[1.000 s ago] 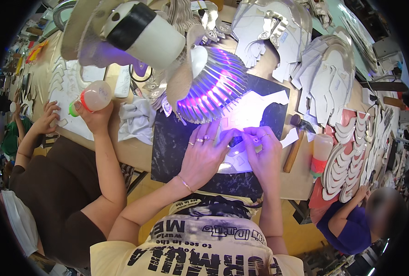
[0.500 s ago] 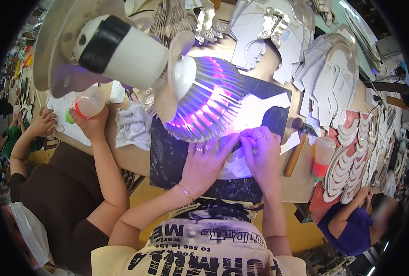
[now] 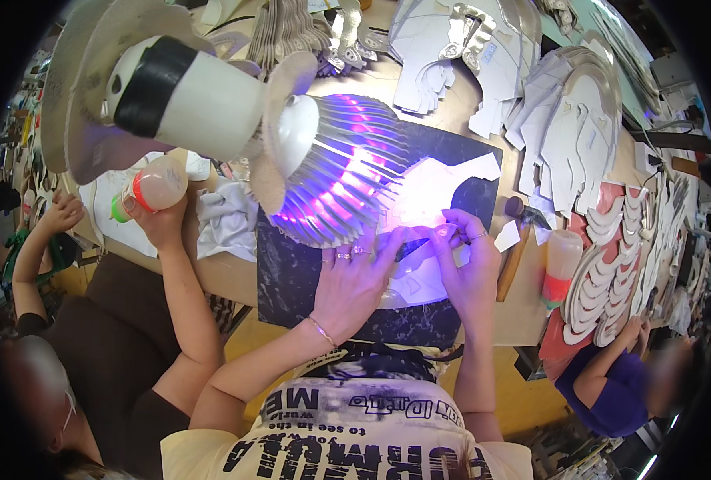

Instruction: The person applies glue to a white decorative cutout and presses smaller pieces onto it under a UV lamp. They repeat this process with multiple pieces, smoothing each one into place on the work surface.

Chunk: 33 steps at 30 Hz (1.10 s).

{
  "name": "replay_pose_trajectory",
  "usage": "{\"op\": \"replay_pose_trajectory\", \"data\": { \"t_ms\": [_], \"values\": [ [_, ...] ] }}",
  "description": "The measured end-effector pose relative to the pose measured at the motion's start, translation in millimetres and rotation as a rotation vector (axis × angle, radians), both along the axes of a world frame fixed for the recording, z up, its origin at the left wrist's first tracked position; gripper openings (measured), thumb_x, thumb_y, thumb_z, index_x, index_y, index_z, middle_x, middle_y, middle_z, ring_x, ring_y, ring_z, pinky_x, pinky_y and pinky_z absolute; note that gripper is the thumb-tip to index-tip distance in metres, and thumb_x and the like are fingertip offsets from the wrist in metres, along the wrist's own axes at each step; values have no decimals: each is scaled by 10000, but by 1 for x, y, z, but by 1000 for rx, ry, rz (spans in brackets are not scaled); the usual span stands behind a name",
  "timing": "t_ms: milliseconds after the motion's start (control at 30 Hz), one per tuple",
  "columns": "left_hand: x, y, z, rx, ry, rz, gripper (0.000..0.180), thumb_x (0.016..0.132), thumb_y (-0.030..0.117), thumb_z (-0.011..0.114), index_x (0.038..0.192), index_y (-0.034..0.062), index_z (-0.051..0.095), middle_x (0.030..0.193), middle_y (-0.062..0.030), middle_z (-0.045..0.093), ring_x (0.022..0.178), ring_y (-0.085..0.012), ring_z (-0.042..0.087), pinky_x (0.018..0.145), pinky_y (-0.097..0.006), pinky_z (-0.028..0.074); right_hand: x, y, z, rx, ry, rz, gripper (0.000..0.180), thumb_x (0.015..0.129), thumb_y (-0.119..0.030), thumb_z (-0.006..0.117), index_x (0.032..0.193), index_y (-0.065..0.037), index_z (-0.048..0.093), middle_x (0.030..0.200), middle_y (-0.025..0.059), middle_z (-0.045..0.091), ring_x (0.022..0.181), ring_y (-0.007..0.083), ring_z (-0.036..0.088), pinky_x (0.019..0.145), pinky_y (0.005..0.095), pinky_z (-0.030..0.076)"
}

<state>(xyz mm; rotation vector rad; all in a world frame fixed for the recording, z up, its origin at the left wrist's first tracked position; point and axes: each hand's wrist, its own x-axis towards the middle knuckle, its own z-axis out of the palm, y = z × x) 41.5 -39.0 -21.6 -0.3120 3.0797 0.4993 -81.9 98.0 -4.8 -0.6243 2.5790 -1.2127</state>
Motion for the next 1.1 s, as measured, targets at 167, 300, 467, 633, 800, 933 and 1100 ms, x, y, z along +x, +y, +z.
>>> {"op": "replay_pose_trajectory", "data": {
  "t_ms": [167,300,467,633,800,933,1100],
  "values": [
    [0,-1,-2,-42,-1,-21,562,900,216,666,1441,230,516,1548,-204,319,1420,-419,301,1098,-530,323,-6,1,-11,-49,15,2,251,859,-104,744,1094,-46,675,825,35,651,715,168,572,798,326,423],
    [-1,-1,4,-25,-22,-14,580,896,197,660,1452,236,500,1552,-203,310,1420,-416,301,1108,-529,312,-6,0,-11,-37,-10,-6,232,870,-101,733,1086,-41,672,805,34,649,704,154,559,802,319,415],
    [-7,3,10,-62,-55,-34,685,873,159,610,1520,260,411,1592,-174,300,1413,-349,364,1072,-491,346,-7,-3,-11,-52,-71,-40,244,879,-124,734,1090,-44,643,782,14,642,688,134,540,798,315,406],
    [-17,4,-2,-29,43,-57,636,878,197,621,1490,244,450,1611,-141,282,1458,-353,302,1098,-514,329,-5,-4,-14,-68,-64,-82,248,871,-137,754,1068,-58,627,777,1,644,675,127,532,805,317,399],
    [-13,6,-8,-42,32,-78,628,886,223,620,1489,196,447,1597,-172,287,1460,-366,292,1129,-561,289,2,-2,-14,0,71,-126,244,849,-161,789,1018,-65,642,776,-1,655,701,126,571,856,327,376],
    [-14,6,-10,-92,29,-106,618,893,226,614,1486,178,448,1588,-195,288,1457,-373,291,1152,-565,252,7,1,-16,-5,230,-177,190,840,-152,793,987,-78,700,819,-4,683,769,131,626,893,341,362],
    [-17,6,-7,-57,48,-94,671,828,127,664,1465,204,468,1575,-208,282,1441,-363,309,1155,-567,240,9,4,-22,35,315,-142,211,833,-112,780,1043,-110,754,887,6,698,827,143,645,927,364,357]
  ]
}}
